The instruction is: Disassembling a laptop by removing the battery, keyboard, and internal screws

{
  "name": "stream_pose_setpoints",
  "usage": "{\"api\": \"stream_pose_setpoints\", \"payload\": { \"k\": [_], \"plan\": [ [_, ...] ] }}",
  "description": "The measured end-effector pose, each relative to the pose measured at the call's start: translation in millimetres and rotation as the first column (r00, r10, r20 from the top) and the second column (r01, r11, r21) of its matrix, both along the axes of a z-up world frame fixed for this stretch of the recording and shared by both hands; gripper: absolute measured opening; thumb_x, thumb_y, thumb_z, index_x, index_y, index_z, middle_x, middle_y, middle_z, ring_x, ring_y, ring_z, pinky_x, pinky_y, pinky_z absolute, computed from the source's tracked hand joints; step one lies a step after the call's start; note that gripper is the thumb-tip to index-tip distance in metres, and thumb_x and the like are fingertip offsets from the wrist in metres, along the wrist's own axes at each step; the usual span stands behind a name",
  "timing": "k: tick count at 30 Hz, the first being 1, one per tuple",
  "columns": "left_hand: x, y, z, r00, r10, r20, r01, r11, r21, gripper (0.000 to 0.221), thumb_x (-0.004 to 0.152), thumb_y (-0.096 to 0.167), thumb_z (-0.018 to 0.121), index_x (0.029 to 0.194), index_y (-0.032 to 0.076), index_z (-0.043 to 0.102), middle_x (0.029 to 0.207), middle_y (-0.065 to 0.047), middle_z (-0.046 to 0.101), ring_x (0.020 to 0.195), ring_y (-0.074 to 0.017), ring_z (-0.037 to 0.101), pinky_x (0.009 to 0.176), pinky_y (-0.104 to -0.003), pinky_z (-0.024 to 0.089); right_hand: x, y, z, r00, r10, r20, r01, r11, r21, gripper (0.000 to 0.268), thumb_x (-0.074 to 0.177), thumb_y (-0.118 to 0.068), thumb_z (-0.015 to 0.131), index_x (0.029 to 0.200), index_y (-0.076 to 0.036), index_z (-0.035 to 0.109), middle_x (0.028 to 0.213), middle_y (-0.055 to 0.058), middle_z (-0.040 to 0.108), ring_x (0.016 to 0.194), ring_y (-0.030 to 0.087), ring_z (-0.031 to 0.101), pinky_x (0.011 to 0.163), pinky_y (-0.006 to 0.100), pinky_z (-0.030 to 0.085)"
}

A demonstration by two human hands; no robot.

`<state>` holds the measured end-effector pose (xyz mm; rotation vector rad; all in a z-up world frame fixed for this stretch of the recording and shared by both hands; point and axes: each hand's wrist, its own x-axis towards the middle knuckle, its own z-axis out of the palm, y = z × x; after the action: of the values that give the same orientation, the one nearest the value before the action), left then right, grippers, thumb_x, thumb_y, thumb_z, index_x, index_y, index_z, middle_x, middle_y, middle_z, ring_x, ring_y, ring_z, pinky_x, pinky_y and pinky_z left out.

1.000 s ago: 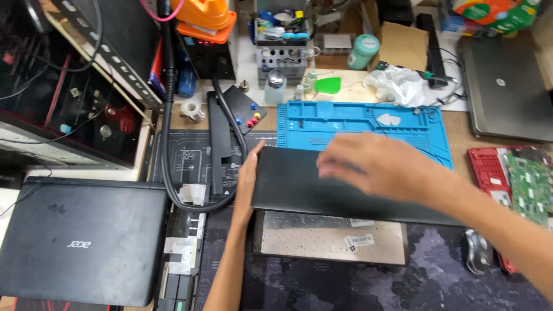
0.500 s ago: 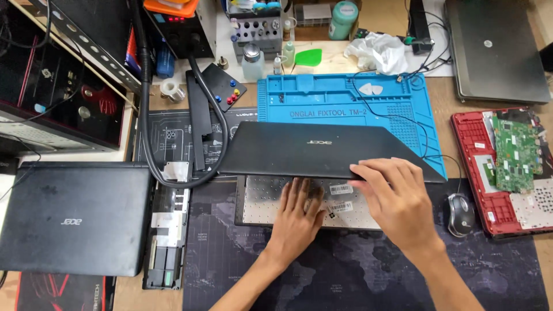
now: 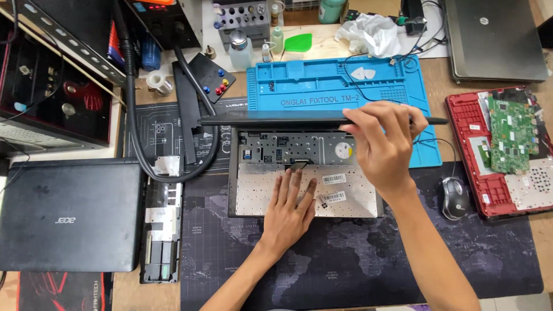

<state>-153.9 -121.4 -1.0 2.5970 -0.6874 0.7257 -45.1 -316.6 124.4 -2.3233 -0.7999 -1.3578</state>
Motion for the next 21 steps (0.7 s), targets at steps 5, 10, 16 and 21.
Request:
{"api": "stream_pose_setpoints", "payload": {
  "k": [5, 10, 16, 21],
  "plan": [
    [0, -2, -6, 1.0, 0.012, 0.014, -0.012, 1.0, -0.007, 0.039, 0.099, 0.028, 0.058, 0.134, 0.014, 0.067, 0.142, -0.023, 0.057, 0.141, -0.0434, 0.048, 0.118, -0.054, 0.034, -13, -13, -31, 0.988, 0.1, 0.119, -0.098, 0.995, -0.02, 0.01, 0.102, -0.023, 0.072, 0.109, -0.016, 0.076, 0.111, 0.008, 0.07, 0.099, 0.03, 0.065, 0.094, 0.046, 0.038],
    [-2, -3, -5, 1.0, 0.011, 0.022, -0.01, 0.999, -0.037, 0.038, 0.1, 0.027, 0.057, 0.135, 0.014, 0.067, 0.14, -0.024, 0.059, 0.141, -0.0441, 0.048, 0.118, -0.054, 0.034, -43, -3, -79, 0.948, 0.318, 0.006, -0.316, 0.946, -0.07, 0.008, 0.1, -0.027, 0.065, 0.106, -0.028, 0.071, 0.107, 0.001, 0.067, 0.098, 0.017, 0.065, 0.09, 0.033, 0.049],
    [-5, 0, 5, 1.0, 0.0, -0.016, -0.001, 0.999, -0.041, 0.036, 0.098, 0.026, 0.059, 0.13, 0.015, 0.07, 0.136, -0.024, 0.062, 0.138, -0.0431, 0.051, 0.117, -0.053, 0.036, -32, 17, -67, 0.732, -0.004, -0.682, -0.298, 0.897, -0.325, 0.011, 0.099, -0.01, 0.063, 0.102, -0.006, 0.073, 0.097, 0.009, 0.068, 0.078, 0.024, 0.074, 0.065, 0.033, 0.062],
    [-3, 2, 5, 0.999, -0.026, -0.02, 0.024, 0.998, -0.056, 0.036, 0.099, 0.026, 0.059, 0.131, 0.013, 0.069, 0.134, -0.024, 0.062, 0.136, -0.0435, 0.052, 0.116, -0.053, 0.037, -22, 23, -94, 0.791, -0.117, -0.601, -0.249, 0.835, -0.491, 0.009, 0.099, -0.012, 0.062, 0.097, -0.014, 0.07, 0.095, 0.0, 0.066, 0.086, 0.017, 0.071, 0.069, 0.026, 0.061]
  ]
}}
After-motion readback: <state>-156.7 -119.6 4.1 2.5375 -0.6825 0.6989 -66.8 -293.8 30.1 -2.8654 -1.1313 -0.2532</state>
